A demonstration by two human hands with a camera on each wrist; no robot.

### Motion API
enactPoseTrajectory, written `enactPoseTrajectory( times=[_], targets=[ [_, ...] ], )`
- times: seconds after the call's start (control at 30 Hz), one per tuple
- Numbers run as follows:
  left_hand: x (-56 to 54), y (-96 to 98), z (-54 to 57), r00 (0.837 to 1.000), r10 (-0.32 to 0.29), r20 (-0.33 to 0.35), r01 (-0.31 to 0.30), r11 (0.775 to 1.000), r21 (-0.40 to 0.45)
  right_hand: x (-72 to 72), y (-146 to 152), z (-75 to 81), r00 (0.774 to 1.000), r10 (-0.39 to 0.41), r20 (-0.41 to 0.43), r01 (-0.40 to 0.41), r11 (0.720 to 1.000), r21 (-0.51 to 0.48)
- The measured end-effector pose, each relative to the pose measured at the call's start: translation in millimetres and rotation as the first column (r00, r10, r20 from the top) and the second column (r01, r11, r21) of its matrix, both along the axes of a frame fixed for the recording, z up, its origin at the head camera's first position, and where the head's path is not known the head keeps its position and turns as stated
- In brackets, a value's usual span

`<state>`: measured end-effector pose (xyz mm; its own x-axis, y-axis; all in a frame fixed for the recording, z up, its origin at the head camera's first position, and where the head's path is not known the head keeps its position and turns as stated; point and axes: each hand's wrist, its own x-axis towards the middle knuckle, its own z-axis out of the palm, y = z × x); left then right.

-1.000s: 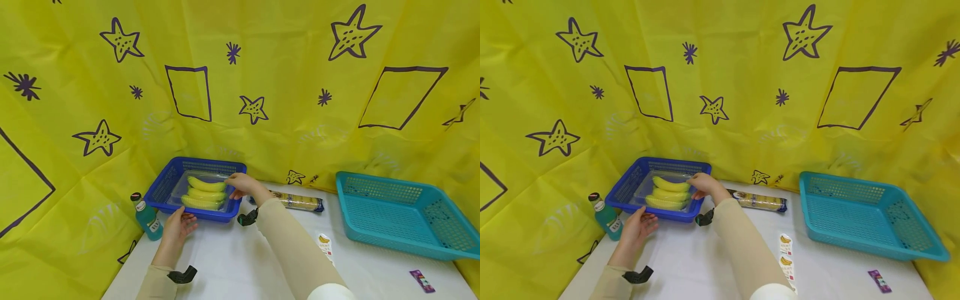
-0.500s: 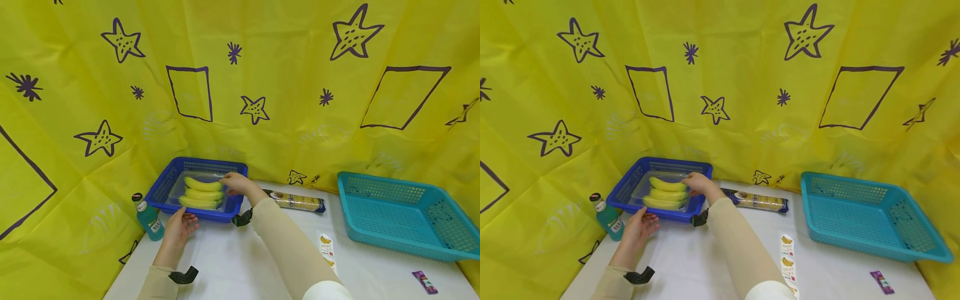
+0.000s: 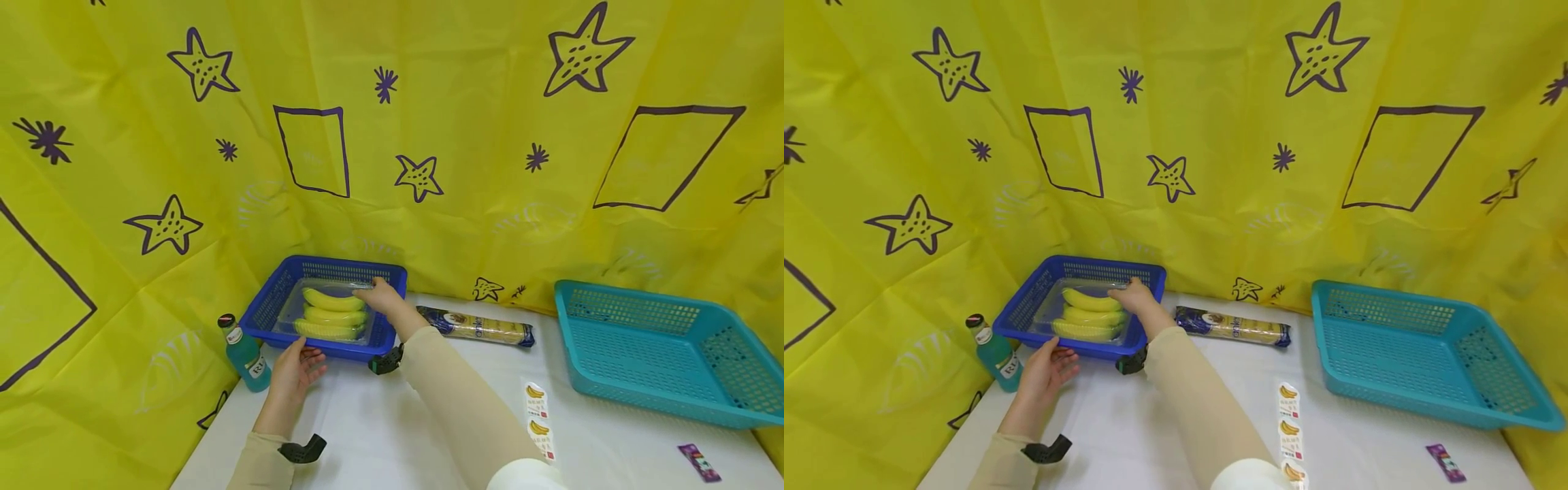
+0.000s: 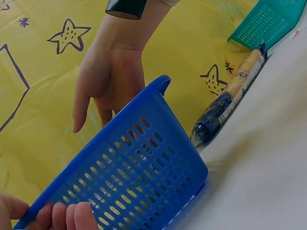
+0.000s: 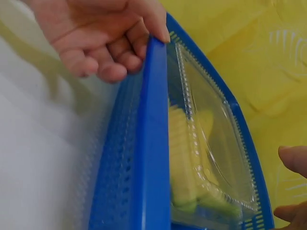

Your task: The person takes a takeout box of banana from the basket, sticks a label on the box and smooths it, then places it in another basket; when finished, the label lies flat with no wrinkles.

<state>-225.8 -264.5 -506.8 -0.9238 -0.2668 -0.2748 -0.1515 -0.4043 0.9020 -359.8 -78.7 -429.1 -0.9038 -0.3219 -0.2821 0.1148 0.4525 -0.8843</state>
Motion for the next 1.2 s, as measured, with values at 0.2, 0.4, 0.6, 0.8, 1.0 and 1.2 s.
enactPoseTrajectory(
  times=[0.2,0.4,0.6,0.8,1.0,1.2],
  targets=[
    [0.1,0.1,-0.6,1.0,0.01,-0.008,-0.01,1.0,0.005,4.5,-4.6,-5.9,0.993,-0.039,0.11,0.051,0.993,-0.106],
    [-1.0,0.3,-3.4,1.0,0.007,-0.016,-0.007,1.0,-0.005,7.2,-5.4,-8.5,0.982,-0.08,0.171,0.113,0.975,-0.191],
    [-2.1,-0.3,-4.3,1.0,0.006,-0.01,-0.006,1.0,-0.012,4.2,-8.2,-13.4,0.977,-0.097,0.191,0.129,0.978,-0.165],
    [-3.1,-0.8,-5.1,1.0,0.004,-0.008,-0.004,1.0,-0.003,3.0,-11.1,-16.2,0.976,-0.102,0.193,0.128,0.984,-0.125],
    [-3.1,-1.2,-6.3,1.0,0.005,-0.005,-0.005,1.0,-0.001,2.9,-15.0,-18.2,0.972,-0.128,0.196,0.149,0.984,-0.098],
    [-3.6,-2.3,-6.9,1.0,0.007,-0.006,-0.007,1.0,0.006,-1.7,-21.9,-22.2,0.962,-0.188,0.197,0.206,0.976,-0.076]
  ],
)
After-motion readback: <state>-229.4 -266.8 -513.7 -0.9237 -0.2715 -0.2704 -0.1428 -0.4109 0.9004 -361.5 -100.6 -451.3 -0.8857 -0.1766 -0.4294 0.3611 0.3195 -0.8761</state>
